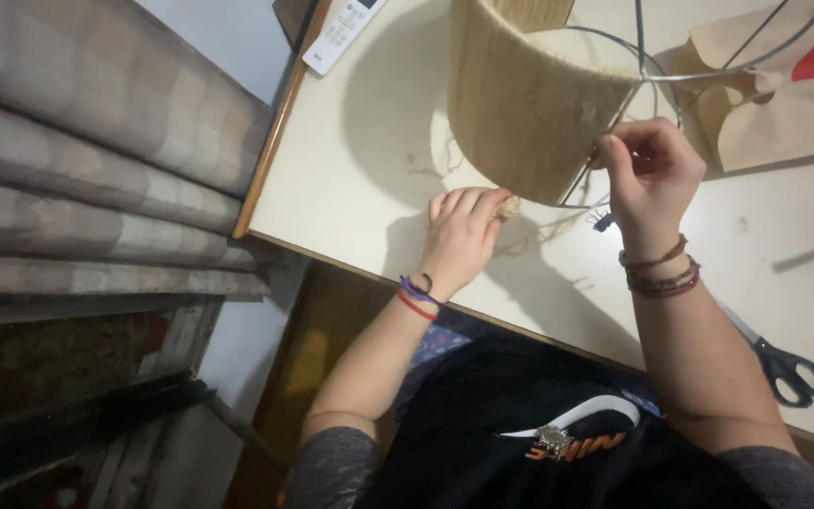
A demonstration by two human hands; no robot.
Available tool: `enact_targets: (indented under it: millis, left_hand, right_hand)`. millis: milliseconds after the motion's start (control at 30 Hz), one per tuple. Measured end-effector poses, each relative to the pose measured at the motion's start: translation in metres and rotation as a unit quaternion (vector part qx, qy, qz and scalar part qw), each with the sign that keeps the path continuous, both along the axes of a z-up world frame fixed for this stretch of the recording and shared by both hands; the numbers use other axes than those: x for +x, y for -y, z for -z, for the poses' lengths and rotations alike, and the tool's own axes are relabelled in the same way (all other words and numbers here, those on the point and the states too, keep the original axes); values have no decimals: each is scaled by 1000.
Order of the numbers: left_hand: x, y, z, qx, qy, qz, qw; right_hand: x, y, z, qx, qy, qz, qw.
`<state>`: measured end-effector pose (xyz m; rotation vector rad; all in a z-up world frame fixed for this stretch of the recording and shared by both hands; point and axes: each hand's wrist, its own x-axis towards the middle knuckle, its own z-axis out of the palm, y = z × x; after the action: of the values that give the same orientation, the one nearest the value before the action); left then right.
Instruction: Wrapping twine around a wire lampshade frame to create a decorative cover.
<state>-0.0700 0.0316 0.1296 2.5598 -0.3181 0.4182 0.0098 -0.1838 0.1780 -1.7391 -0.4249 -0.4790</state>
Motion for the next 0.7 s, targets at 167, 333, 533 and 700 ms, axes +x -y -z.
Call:
enact_targets:
  millis: [167,333,533,700]
  left_hand:
    - [0,7,32,51,-3,-53,997]
    - [-4,45,2,-150,135,30,979]
    - [1,82,-10,-325,90,-1,941]
    - [5,80,6,-706,-166,150,672]
  right_hand:
    - [7,-5,-11,-4,4,-32,999]
    - [10,-13,-15,-6,2,-40,999]
    - [14,-19,-22,-7,-12,-32,999]
    - [17,-17,-25,-15,-6,-52,999]
